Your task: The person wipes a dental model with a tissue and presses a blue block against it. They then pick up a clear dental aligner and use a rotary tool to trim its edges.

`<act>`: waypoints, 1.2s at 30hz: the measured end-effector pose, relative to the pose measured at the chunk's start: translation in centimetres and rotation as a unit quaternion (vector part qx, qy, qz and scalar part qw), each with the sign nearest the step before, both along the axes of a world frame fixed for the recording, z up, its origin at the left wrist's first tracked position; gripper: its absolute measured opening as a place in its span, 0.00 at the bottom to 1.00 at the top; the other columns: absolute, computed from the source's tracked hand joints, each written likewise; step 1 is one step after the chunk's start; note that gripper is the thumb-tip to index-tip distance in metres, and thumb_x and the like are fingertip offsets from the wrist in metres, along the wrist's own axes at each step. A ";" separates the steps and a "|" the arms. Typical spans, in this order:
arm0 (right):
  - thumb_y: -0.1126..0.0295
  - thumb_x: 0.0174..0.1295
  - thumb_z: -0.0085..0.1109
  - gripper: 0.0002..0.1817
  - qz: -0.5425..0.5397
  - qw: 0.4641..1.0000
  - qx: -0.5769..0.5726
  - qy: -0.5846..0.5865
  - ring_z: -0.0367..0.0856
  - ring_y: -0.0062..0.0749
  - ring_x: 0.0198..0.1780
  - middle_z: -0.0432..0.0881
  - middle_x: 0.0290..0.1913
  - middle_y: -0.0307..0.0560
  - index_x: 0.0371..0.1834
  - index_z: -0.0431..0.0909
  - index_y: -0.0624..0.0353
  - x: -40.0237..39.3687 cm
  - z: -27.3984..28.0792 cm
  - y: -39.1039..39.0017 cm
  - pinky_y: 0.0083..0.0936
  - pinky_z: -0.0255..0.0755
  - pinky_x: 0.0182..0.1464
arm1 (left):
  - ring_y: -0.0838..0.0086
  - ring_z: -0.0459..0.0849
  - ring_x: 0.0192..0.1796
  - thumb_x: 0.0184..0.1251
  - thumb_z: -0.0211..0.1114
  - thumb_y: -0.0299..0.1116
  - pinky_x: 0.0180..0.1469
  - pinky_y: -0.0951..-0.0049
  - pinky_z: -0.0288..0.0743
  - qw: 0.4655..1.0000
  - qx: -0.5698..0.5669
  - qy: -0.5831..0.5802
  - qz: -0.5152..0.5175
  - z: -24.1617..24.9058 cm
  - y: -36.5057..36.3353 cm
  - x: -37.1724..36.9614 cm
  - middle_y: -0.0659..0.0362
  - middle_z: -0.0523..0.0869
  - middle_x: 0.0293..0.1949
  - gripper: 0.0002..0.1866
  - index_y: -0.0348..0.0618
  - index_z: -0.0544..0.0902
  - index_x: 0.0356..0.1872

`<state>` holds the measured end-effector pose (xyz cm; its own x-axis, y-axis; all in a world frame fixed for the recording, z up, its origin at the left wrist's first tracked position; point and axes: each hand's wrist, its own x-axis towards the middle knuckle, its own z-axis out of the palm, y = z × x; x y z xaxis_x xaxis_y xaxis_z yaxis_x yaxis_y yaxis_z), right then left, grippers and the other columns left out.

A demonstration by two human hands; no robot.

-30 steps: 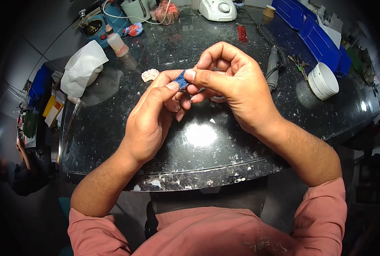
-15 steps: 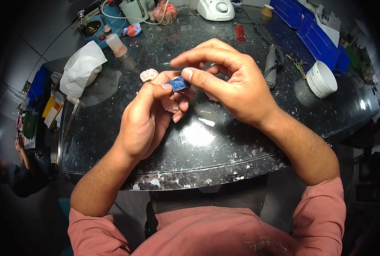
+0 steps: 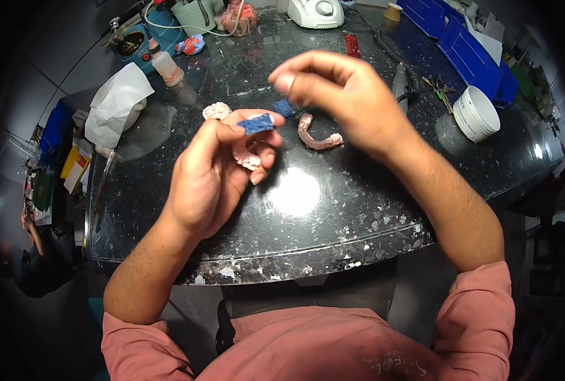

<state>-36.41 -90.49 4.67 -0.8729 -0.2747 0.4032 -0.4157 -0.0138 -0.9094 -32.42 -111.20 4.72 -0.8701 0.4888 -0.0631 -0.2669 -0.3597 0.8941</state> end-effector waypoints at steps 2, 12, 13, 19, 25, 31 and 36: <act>0.63 0.66 0.63 0.13 -0.078 0.989 0.104 0.068 0.83 0.21 0.42 0.88 0.39 0.40 0.43 0.86 0.62 -2.1 0.0 2.4 0.23 0.76 0.48 | 0.74 0.78 0.37 0.72 0.44 0.39 0.38 0.76 0.69 1.000 0.003 -0.005 0.018 0.2 -0.2 -0.2 0.54 0.82 0.39 0.23 0.29 0.78 0.53; 0.50 0.51 0.72 0.20 -0.194 0.836 0.511 -0.050 0.87 0.38 0.35 0.87 0.29 0.50 0.31 0.88 0.59 -2.0 2.5 5.2 0.31 0.78 0.49 | 0.73 0.78 0.37 0.73 0.43 0.40 0.36 0.75 0.72 0.999 0.010 -0.044 0.014 0.1 -0.7 -0.7 0.53 0.82 0.40 0.25 0.27 0.77 0.55; 0.51 0.50 0.72 0.20 -0.194 0.813 0.546 -0.052 0.87 0.38 0.35 0.87 0.29 0.50 0.30 0.88 0.59 -1.6 2.8 4.9 0.32 0.78 0.49 | 0.73 0.78 0.38 0.73 0.41 0.40 0.37 0.76 0.73 0.999 -0.007 -0.037 0.007 0.1 -0.8 -0.7 0.53 0.82 0.41 0.27 0.25 0.75 0.57; 0.62 0.52 0.72 0.11 -0.199 0.841 0.502 -0.045 0.87 0.35 0.37 0.88 0.30 0.47 0.34 0.88 0.58 -2.2 1.2 4.9 0.31 0.78 0.47 | 0.75 0.78 0.36 0.74 0.41 0.40 0.34 0.78 0.72 0.999 -0.025 -0.023 0.011 0.2 -0.7 -0.7 0.52 0.83 0.40 0.26 0.25 0.76 0.56; 0.73 0.60 0.69 0.08 -0.002 0.993 0.091 0.075 0.83 0.20 0.41 0.87 0.37 0.39 0.41 0.86 0.63 0.6 3.4 1.9 0.20 0.76 0.48 | 0.76 0.78 0.35 0.74 0.40 0.39 0.36 0.77 0.72 0.997 -0.068 -0.014 0.025 0.3 -0.6 -0.6 0.53 0.83 0.39 0.25 0.29 0.77 0.55; 0.80 0.54 0.70 0.15 0.019 0.918 0.165 0.359 0.84 0.33 0.45 0.86 0.41 0.45 0.46 0.87 0.59 2.3 1.7 -0.8 0.26 0.78 0.47 | 0.76 0.79 0.41 0.78 0.46 0.37 0.46 0.75 0.72 0.999 -0.035 -0.008 0.021 0.2 -0.5 0.4 0.56 0.83 0.44 0.19 0.33 0.77 0.55; 0.78 0.52 0.69 0.14 -0.006 0.942 0.122 0.313 0.83 0.35 0.39 0.85 0.39 0.43 0.43 0.83 0.58 2.5 1.1 -1.5 0.28 0.76 0.44 | 0.72 0.82 0.43 0.75 0.45 0.40 0.46 0.71 0.76 0.999 -0.028 -0.042 0.008 1.1 0.1 0.3 0.56 0.83 0.43 0.20 0.36 0.77 0.54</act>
<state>-33.86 -91.97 5.79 -0.4890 -0.4173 0.7660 -0.8702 0.1728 -0.4614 -32.17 -111.12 5.84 -0.8681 0.4690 -0.1627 -0.3362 -0.3143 0.8878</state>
